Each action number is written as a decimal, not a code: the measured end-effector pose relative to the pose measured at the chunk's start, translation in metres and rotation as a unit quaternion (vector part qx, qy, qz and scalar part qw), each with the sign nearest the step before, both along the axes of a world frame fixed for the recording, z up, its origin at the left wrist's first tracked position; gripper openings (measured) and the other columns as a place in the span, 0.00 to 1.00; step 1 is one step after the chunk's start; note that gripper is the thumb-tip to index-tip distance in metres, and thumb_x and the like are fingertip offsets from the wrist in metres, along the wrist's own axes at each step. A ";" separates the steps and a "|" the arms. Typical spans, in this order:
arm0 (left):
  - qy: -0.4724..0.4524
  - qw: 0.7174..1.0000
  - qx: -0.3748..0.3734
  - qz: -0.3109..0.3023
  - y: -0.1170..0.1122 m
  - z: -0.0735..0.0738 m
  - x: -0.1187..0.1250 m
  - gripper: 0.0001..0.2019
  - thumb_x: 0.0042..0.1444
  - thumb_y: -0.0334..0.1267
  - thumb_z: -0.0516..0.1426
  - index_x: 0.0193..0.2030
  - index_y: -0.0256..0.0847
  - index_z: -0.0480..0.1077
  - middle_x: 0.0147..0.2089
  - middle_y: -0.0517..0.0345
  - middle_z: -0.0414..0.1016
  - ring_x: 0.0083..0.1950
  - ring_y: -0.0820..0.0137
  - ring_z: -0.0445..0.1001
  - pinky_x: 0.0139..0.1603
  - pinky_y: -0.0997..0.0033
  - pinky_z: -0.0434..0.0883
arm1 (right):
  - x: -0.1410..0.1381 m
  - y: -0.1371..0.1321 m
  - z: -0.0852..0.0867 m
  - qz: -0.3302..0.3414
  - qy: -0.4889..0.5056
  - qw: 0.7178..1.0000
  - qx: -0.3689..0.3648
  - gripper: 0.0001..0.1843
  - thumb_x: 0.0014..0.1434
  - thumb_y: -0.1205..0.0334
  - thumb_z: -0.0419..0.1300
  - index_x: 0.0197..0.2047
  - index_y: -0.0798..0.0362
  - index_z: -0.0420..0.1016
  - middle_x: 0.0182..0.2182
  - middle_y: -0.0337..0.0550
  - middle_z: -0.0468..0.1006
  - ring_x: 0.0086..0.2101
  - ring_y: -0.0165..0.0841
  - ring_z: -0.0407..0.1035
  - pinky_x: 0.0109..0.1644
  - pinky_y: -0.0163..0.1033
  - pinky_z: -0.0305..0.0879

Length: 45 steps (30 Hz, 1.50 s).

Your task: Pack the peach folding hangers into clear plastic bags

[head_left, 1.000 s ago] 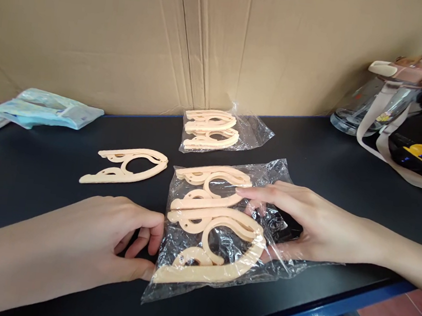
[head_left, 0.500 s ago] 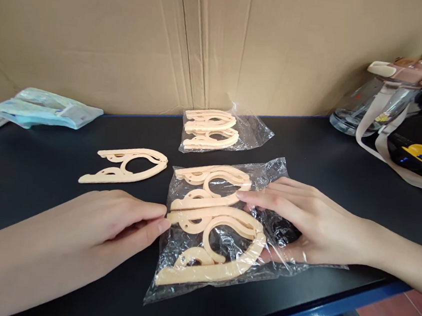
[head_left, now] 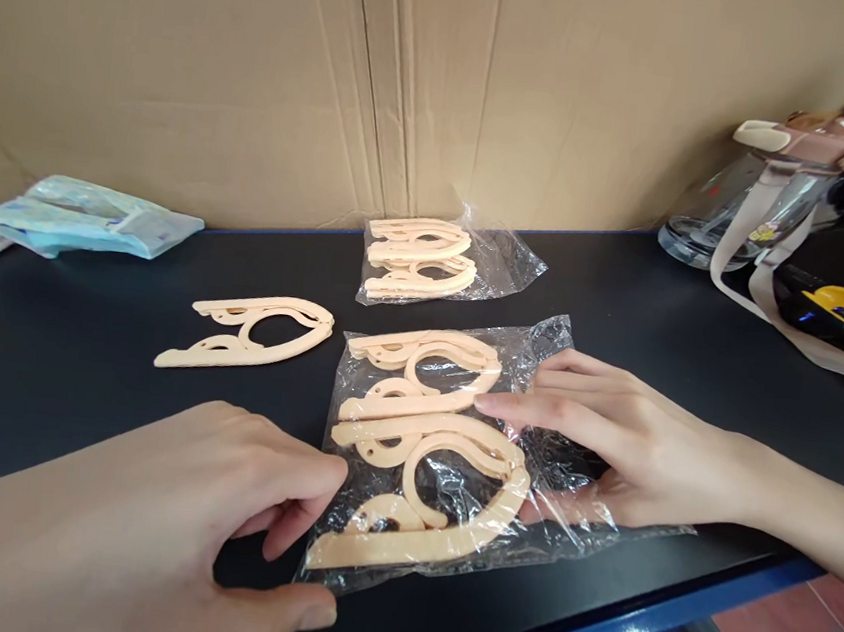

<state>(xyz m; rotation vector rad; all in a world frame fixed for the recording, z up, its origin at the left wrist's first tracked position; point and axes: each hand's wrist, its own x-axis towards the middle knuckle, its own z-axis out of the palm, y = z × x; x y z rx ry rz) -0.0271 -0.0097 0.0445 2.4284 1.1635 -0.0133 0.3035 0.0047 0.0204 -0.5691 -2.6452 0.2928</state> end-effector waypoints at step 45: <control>0.022 0.999 0.024 -0.004 -0.006 0.003 0.017 0.13 0.52 0.42 0.57 0.19 0.45 0.63 0.19 0.69 0.67 0.19 0.75 0.62 0.22 0.70 0.56 | 0.000 0.000 0.001 -0.003 -0.002 1.000 -0.010 0.33 0.66 0.54 0.61 0.70 0.52 0.59 0.38 0.43 0.80 0.41 0.35 0.73 0.49 0.41 0.67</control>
